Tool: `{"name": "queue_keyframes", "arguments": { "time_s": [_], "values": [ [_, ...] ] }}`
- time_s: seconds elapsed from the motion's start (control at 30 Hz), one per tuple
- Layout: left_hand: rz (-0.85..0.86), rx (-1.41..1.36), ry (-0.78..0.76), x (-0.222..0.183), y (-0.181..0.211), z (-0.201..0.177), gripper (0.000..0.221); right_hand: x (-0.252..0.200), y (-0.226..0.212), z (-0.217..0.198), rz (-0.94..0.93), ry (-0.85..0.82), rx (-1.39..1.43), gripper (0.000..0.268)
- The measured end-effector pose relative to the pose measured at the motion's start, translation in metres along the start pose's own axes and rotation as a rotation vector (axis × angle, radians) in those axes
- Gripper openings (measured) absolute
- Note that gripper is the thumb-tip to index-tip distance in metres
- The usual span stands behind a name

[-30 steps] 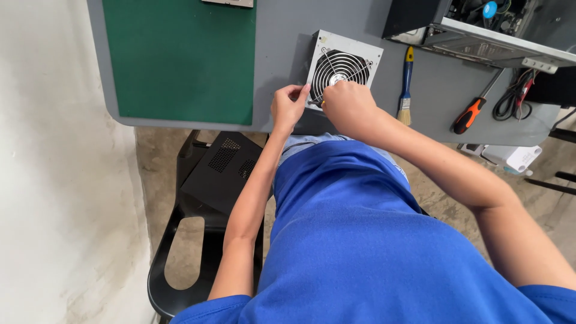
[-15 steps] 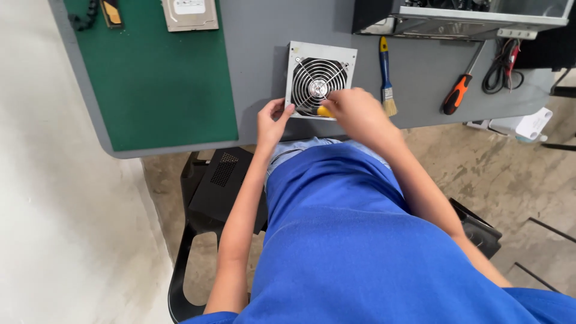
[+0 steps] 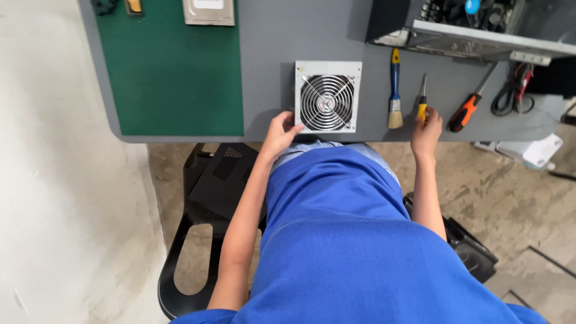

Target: A person is repairing a computer power supply unit by cleaning internal components with a brush and using a screwdriver to adjust parts on a workbench.

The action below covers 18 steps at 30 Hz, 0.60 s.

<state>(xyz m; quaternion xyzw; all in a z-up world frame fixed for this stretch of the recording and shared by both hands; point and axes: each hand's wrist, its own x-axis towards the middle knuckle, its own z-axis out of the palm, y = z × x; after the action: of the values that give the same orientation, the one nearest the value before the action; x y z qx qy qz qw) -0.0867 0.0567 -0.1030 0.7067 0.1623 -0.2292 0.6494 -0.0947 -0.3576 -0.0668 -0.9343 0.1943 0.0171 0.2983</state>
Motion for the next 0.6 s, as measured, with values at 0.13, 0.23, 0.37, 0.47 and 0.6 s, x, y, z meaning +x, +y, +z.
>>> {"name": "queue_keyframes", "arguments": {
  "time_s": [0.13,0.23,0.37,0.47,0.6],
  "values": [
    [-0.137,-0.278,0.072,-0.003,-0.016,0.012,0.048,0.008,0.013,0.025,-0.002,0.066,0.075,0.038],
    [-0.180,-0.367,0.137,-0.010,-0.002,0.012,0.052,0.007,0.001,0.026,-0.003,0.084,0.101,0.042],
    [0.000,-0.058,0.174,-0.011,0.018,0.014,0.047,0.009,-0.008,0.030,-0.028,0.115,0.092,0.051],
    [0.160,0.357,0.230,-0.011,0.036,0.003,0.042,0.012,-0.001,0.032,-0.037,0.200,0.058,0.060],
    [0.353,0.426,0.667,-0.006,0.110,-0.057,0.019,0.008,-0.025,0.017,-0.031,0.294,0.111,0.059]
  ]
}}
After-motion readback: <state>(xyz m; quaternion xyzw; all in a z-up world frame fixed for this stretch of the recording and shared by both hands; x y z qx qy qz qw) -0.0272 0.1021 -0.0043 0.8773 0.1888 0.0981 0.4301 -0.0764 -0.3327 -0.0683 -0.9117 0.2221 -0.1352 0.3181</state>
